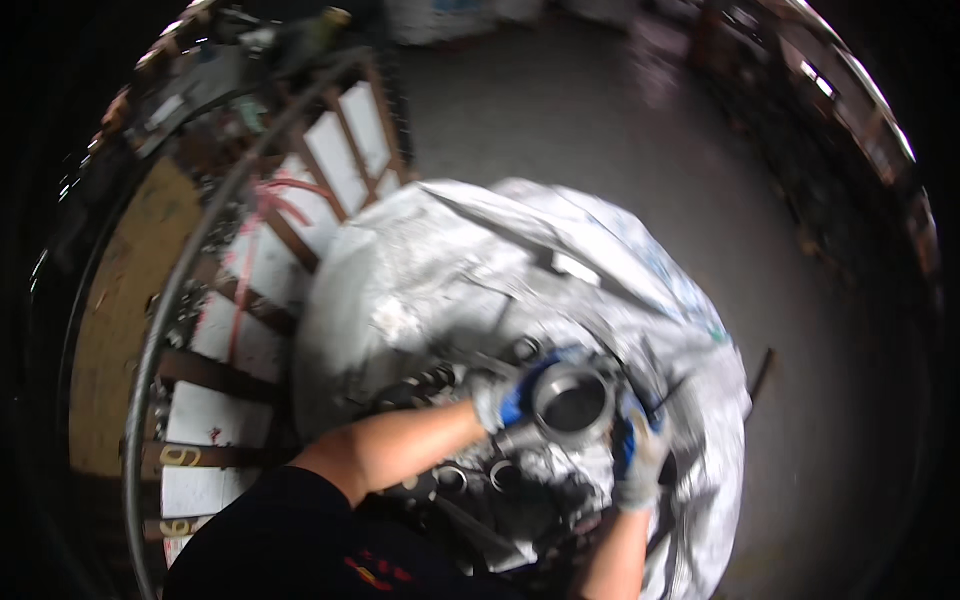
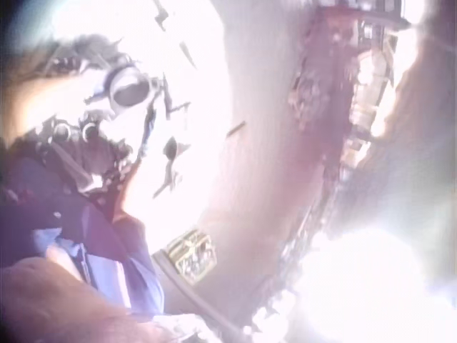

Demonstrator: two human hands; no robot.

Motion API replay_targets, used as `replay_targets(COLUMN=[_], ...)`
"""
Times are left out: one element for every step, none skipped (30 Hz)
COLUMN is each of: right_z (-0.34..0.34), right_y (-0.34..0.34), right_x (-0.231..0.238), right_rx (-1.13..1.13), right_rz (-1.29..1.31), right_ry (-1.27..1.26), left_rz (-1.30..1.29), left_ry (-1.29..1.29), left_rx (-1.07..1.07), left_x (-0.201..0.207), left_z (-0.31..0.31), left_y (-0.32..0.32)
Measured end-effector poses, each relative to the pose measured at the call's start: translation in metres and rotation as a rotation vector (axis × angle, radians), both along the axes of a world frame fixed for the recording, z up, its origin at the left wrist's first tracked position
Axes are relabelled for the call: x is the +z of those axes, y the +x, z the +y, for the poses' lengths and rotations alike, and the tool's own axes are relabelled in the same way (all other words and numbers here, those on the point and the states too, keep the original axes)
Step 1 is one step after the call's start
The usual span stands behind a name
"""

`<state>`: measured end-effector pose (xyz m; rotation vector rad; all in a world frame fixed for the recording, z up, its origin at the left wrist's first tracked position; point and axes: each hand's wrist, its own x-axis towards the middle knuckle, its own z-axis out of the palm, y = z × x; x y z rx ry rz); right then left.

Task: The person takes metal casings from a large sack one by one, scrapes their surfaces and edges using a handheld tool, and transfers the finished parts into a metal crate.

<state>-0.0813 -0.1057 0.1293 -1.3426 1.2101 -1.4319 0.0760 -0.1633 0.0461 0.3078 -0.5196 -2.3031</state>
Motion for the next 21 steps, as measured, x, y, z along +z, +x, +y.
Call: replay_targets(right_z=[0.001, 0.003, 0.004, 0.007, 0.011, 0.013, 0.017, 0.023, 0.026, 0.029, 0.032, 0.034, 0.036, 0.034, 0.036, 0.035, 0.034, 0.032, 0.031, 0.03, 0.029], right_y=[-0.011, -0.024, -0.022, -0.017, -0.023, -0.028, -0.018, -0.007, 0.002, 0.008, 0.015, 0.022, 0.028, 0.03, 0.03, 0.034, 0.031, 0.027, 0.025, 0.025, 0.024], right_x=[-0.013, -0.034, -0.033, -0.031, -0.042, -0.052, -0.048, -0.04, -0.035, -0.03, -0.022, -0.018, -0.021, -0.028, -0.026, -0.013, -0.018, -0.028, -0.03, -0.029, -0.025], right_rx=[-0.073, -0.162, -0.184, -0.208, -0.233, -0.25, -0.206, -0.158, -0.102, -0.051, 0.009, 0.07, 0.116, 0.104, 0.07, 0.032, 0.028, 0.032, 0.042, 0.042, 0.024], right_rz=[-0.264, -0.247, -0.166, -0.328, -0.36, -0.396, -0.372, -0.35, -0.317, -0.28, -0.358, -0.435, -0.48, -0.358, -0.365, -0.372, -0.374, -0.416, -0.459, -0.46, -0.429], right_ry=[0.257, 0.21, 0.168, 0.15, 0.19, 0.227, 0.206, 0.184, 0.188, 0.189, 0.267, 0.345, 0.303, 0.234, 0.265, 0.296, 0.296, 0.275, 0.253, 0.253, 0.203], left_rz=[0.194, 0.534, 0.442, 0.248, 0.29, 0.331, 0.315, 0.297, 0.234, 0.233, 0.139, 0.044, 0.041, 0.073, 0.105, 0.103, 0.021, -0.06, -0.553, -0.554, -0.342], left_ry=[0.174, -0.023, 0.131, 0.206, 0.214, 0.22, 0.172, 0.123, -0.002, 0.105, 0.111, 0.115, 0.117, 0.12, 0.123, 0.124, 0.066, 0.006, -0.683, -0.683, -0.473], left_rx=[-0.125, -0.102, -0.182, 0.055, 0.062, 0.076, 0.104, 0.134, 0.159, 0.191, 0.285, 0.379, 0.38, 0.376, 0.371, 0.368, 0.452, 0.535, 0.672, 0.671, 0.561], left_x=[-0.006, 0.03, 0.035, 0.047, 0.051, 0.053, 0.05, 0.047, 0.045, 0.051, 0.057, 0.06, 0.057, 0.051, 0.048, 0.049, 0.052, 0.052, 0.049, 0.046, 0.043], left_z=[-0.007, 0.0, -0.005, -0.004, -0.009, -0.016, -0.021, -0.023, -0.026, -0.024, -0.021, -0.02, -0.021, -0.023, -0.023, -0.022, -0.02, -0.017, -0.013, -0.015, -0.018], left_y=[0.003, 0.008, 0.009, 0.004, 0.0, -0.005, -0.004, -0.003, 0.001, -0.001, -0.003, -0.005, -0.006, -0.007, -0.008, -0.009, -0.01, -0.011, -0.004, -0.002, -0.001])
